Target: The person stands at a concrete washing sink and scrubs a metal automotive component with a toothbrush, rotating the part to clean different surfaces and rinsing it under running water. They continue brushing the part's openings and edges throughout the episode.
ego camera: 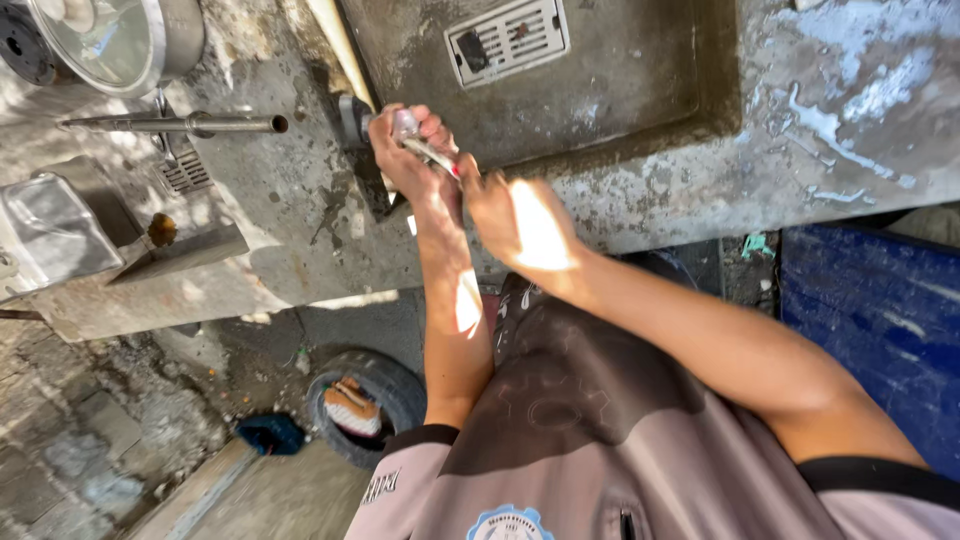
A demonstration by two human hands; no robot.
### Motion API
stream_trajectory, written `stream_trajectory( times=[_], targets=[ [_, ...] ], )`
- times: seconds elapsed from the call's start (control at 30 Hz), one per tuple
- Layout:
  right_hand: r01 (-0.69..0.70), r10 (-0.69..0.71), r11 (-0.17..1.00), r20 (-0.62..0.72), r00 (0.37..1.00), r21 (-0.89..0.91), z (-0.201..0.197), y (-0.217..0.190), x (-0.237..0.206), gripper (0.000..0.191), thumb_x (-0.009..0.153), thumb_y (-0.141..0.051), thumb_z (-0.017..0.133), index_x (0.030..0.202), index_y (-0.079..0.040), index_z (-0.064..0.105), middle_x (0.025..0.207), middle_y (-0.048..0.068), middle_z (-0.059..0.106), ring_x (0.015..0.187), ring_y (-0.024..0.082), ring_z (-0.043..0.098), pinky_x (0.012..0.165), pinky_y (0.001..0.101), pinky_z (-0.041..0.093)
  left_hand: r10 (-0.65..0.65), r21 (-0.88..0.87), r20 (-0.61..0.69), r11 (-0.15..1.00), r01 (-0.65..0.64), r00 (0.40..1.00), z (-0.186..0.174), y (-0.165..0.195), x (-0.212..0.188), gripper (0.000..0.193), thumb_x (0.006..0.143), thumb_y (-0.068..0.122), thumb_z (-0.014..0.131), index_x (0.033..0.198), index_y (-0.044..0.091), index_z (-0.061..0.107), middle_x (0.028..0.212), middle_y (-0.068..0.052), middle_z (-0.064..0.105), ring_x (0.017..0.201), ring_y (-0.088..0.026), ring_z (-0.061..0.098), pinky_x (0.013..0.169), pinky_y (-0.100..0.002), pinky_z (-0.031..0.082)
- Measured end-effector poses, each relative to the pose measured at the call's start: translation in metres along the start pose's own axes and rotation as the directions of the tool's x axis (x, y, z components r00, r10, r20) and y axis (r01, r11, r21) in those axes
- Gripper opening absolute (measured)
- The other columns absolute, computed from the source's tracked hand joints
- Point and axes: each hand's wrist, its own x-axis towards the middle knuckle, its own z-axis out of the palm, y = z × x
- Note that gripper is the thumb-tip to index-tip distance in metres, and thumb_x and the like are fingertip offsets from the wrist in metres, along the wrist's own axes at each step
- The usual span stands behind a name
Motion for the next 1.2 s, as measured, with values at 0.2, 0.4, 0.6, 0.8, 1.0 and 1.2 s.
stream_trajectory(
  times=[0.2, 0.4, 0.6, 0.8, 1.0, 1.2],
  targets=[
    [0.058, -0.058, 0.991, 0.008, 0.998, -0.122, -0.006, -0.006, -0.002, 0.062, 0.083, -0.015, 0.063, 0.14, 0.01, 0.053, 0.081, 0.013, 0.069, 0.06, 0.018, 0.068, 0.045, 0.0309, 0.051, 0.077, 0.007, 0.037, 0.997, -0.077, 0.996, -0.015, -0.009, 0.008, 0.016, 0.097, 0.028, 0.055, 0.092, 0.013, 0.054, 0.07, -0.007, 0.059, 0.055, -0.017, 0.057, 0.044, -0.032, 0.048],
    [0.025, -0.003, 0.99, 0.158, 0.987, -0.14, -0.006, -0.002, -0.004, 0.066, 0.083, -0.012, 0.06, 0.145, 0.009, 0.05, 0.076, 0.012, 0.066, 0.047, 0.017, 0.064, 0.039, 0.0301, 0.049, 0.046, 0.044, 0.101, 0.998, -0.051, 0.994, -0.019, -0.016, 0.007, 0.025, 0.101, 0.035, 0.056, 0.089, 0.012, 0.056, 0.072, -0.008, 0.065, 0.05, -0.017, 0.06, 0.041, -0.031, 0.049],
    [-0.001, 0.006, 0.995, 0.059, 0.998, -0.097, 0.001, -0.002, -0.01, 0.061, 0.088, -0.013, 0.056, 0.145, 0.008, 0.051, 0.076, 0.012, 0.064, 0.049, 0.021, 0.063, 0.041, 0.0342, 0.049, -0.039, 0.044, -0.083, 0.998, 0.043, 0.996, -0.004, -0.012, -0.002, 0.023, 0.098, 0.035, 0.061, 0.093, 0.013, 0.057, 0.076, -0.006, 0.067, 0.054, -0.015, 0.06, 0.043, -0.029, 0.048],
    [0.021, -0.009, 0.984, 0.067, 0.998, -0.177, 0.006, -0.003, -0.012, 0.058, 0.088, -0.014, 0.057, 0.143, 0.006, 0.054, 0.073, 0.009, 0.062, 0.044, 0.018, 0.06, 0.039, 0.0321, 0.049, -0.113, -0.019, -0.151, 0.994, 0.111, 0.982, 0.002, -0.006, -0.008, 0.029, 0.097, 0.038, 0.063, 0.093, 0.009, 0.061, 0.075, -0.004, 0.066, 0.054, -0.014, 0.059, 0.045, -0.027, 0.046],
    [0.056, -0.043, 0.976, 0.069, 0.997, -0.21, 0.002, 0.0, -0.007, 0.047, 0.089, -0.015, 0.057, 0.133, 0.002, 0.059, 0.076, 0.008, 0.062, 0.048, 0.017, 0.061, 0.042, 0.0317, 0.047, -0.046, -0.049, -0.033, 0.998, 0.044, 0.998, -0.002, -0.007, -0.008, 0.028, 0.1, 0.032, 0.062, 0.093, 0.005, 0.058, 0.077, -0.009, 0.064, 0.06, -0.017, 0.058, 0.05, -0.028, 0.046],
    [0.061, -0.055, 0.989, 0.048, 0.997, -0.132, -0.003, 0.0, -0.008, 0.055, 0.088, -0.015, 0.057, 0.138, 0.008, 0.057, 0.074, 0.009, 0.062, 0.045, 0.017, 0.059, 0.039, 0.0322, 0.046, -0.009, 0.073, -0.067, 0.997, 0.014, 0.998, 0.0, -0.006, -0.011, 0.027, 0.098, 0.03, 0.054, 0.089, 0.005, 0.057, 0.071, -0.009, 0.061, 0.053, -0.016, 0.054, 0.044, -0.029, 0.045]
  ],
)
